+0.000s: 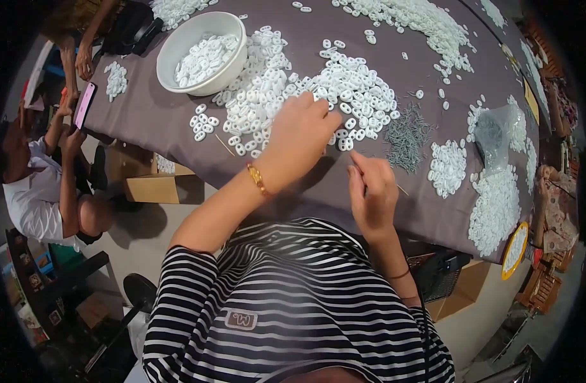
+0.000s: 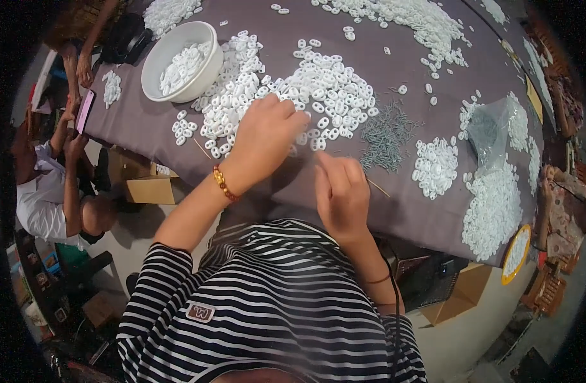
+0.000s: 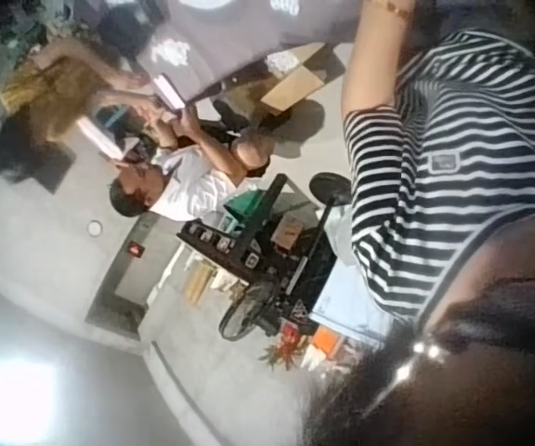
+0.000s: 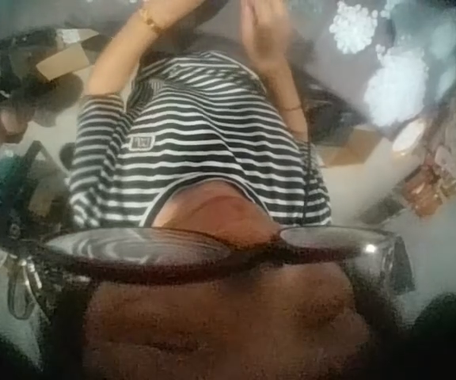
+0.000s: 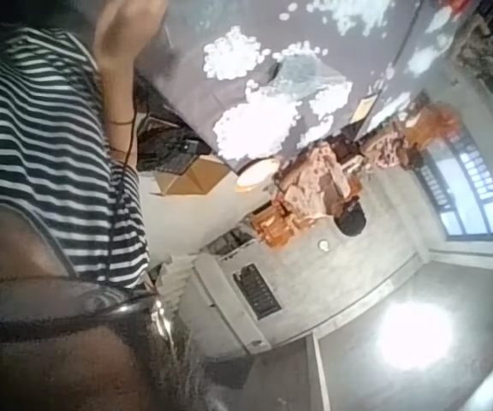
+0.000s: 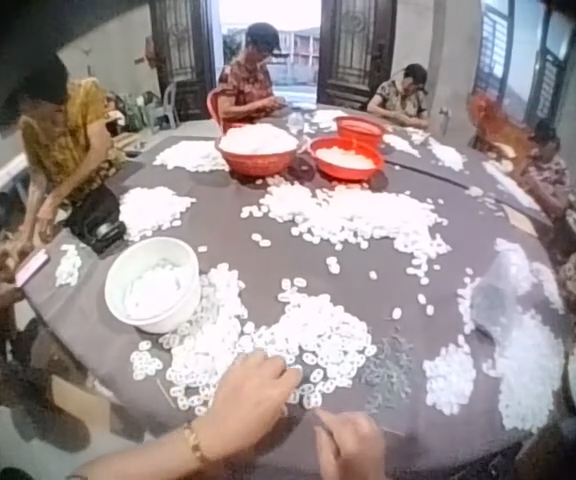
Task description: The person assembles small plastic components by picking up plastic pieces and inserting metal pins into them by hand.
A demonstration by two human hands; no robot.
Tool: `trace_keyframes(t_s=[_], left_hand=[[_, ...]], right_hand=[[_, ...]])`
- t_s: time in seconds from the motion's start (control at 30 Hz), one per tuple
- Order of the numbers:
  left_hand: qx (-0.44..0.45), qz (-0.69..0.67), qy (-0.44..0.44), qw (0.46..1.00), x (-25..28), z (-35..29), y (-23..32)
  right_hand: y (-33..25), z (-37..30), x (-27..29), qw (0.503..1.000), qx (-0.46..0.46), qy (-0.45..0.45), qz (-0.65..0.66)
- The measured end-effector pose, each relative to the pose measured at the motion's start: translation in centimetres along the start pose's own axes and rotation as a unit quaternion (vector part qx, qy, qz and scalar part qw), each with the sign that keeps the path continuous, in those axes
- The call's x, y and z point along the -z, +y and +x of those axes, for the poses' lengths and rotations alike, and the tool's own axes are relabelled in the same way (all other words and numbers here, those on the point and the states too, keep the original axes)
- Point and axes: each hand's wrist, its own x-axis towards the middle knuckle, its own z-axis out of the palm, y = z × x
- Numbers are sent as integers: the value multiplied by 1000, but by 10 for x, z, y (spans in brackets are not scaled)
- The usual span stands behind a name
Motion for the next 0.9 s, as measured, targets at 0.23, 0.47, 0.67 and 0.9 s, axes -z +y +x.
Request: trace_keyframes(t_s=[0.23,0.47,0.67,0.9], left_hand=[[-100,74,-73,990,-3,22,-1],[-78,63,-76,992,-4,11,-3],[-52,96,-75,991,-2,11,-2],[207,-105,49,971,20,-24,45]], right_hand=[[11,-25,22,995,-51,-4,88],[26,-29,24,996,-33,6,86],[17,-1,12,997,-58,-41,-4],[28,0,18,998,-45,7,-43]])
